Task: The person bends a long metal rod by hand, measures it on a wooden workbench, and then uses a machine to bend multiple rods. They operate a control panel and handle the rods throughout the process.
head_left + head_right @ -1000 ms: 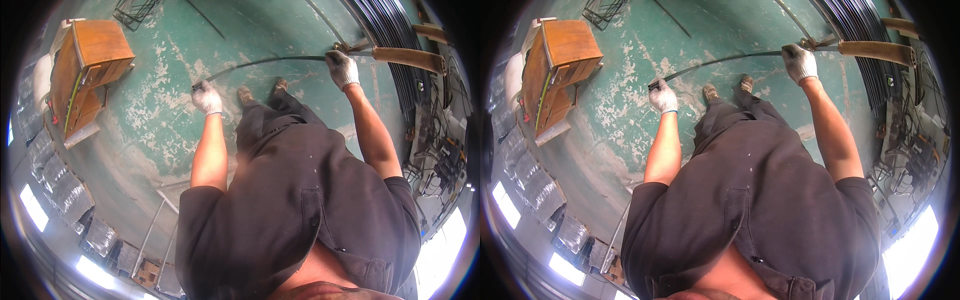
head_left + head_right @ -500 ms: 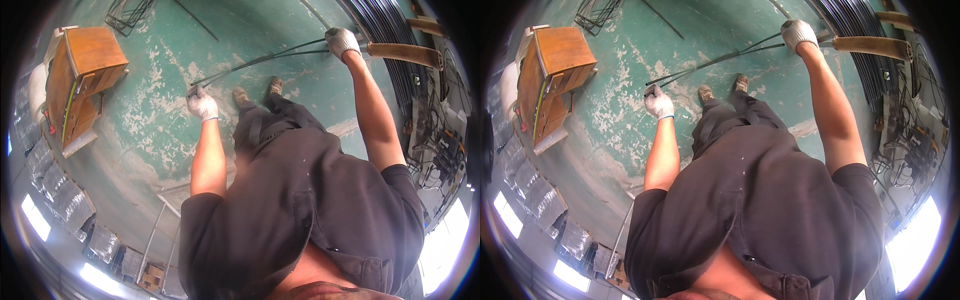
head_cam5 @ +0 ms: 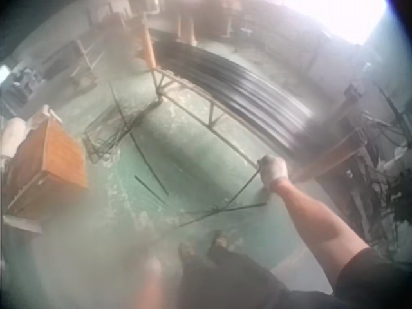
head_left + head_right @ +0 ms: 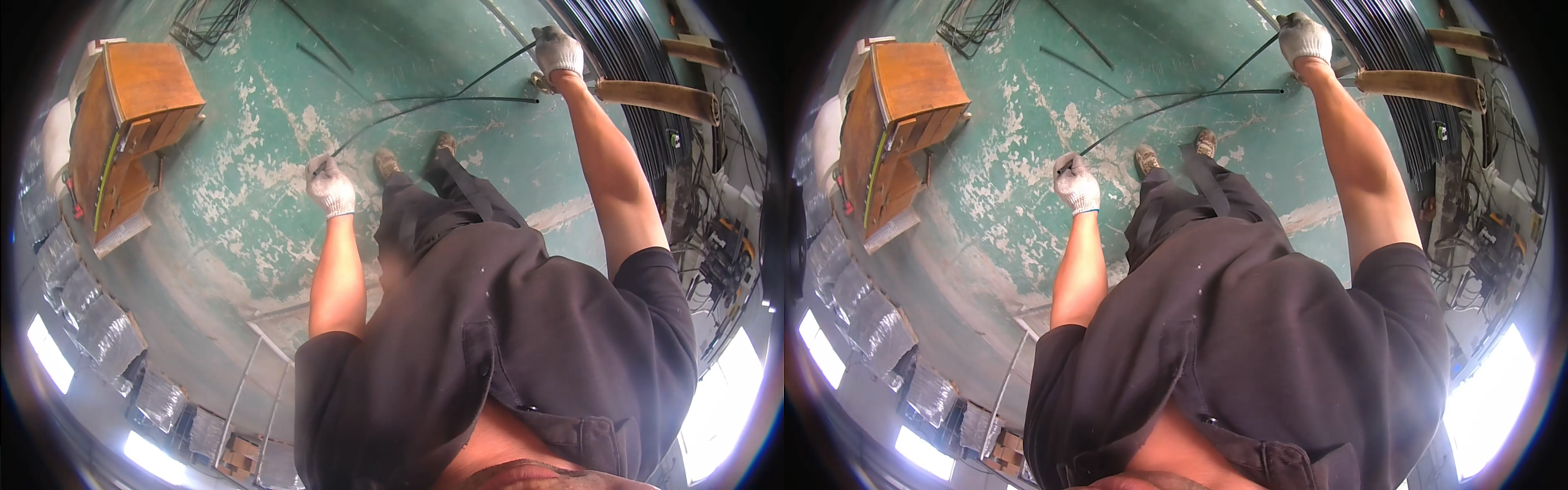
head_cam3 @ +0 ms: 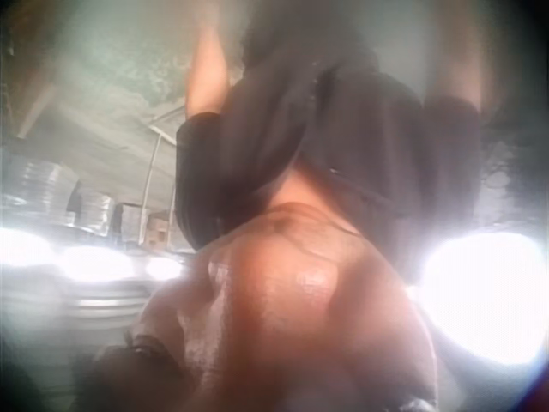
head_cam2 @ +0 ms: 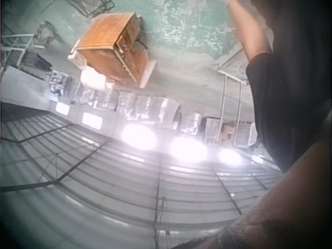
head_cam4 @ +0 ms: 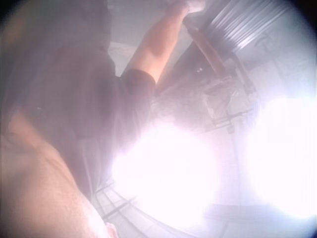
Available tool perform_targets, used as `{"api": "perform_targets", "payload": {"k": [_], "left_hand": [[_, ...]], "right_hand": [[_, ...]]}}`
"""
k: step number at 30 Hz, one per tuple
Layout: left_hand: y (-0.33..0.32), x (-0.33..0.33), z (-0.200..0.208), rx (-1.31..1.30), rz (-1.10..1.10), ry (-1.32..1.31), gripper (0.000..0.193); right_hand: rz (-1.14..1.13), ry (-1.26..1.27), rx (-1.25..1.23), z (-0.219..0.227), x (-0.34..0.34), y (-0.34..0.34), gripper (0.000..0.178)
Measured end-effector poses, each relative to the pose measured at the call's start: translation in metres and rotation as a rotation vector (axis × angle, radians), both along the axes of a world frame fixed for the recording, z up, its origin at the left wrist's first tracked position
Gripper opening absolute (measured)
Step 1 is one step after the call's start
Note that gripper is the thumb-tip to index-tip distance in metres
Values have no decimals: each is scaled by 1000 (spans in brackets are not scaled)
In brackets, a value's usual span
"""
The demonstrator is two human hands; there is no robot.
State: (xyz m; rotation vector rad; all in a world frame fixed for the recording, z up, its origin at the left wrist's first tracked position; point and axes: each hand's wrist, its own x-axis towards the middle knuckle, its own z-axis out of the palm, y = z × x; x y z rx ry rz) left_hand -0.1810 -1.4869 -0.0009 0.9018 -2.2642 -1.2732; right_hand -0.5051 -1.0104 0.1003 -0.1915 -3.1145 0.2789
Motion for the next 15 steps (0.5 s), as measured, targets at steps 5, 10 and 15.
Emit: {"api": "perform_targets", "payload": {"k": [5,10,15], "left_hand": [[8,0,18,-23,-18,30,4],[11,0,22,-47,-21,40,5],[12,-3,24,-78,-58,22,8]], "right_hand": [[-67,-14,-1,11,-9,-12,51],[54,17,-6,9,0,-50,52],[509,159,-179,-20,50,-112,37]]}}
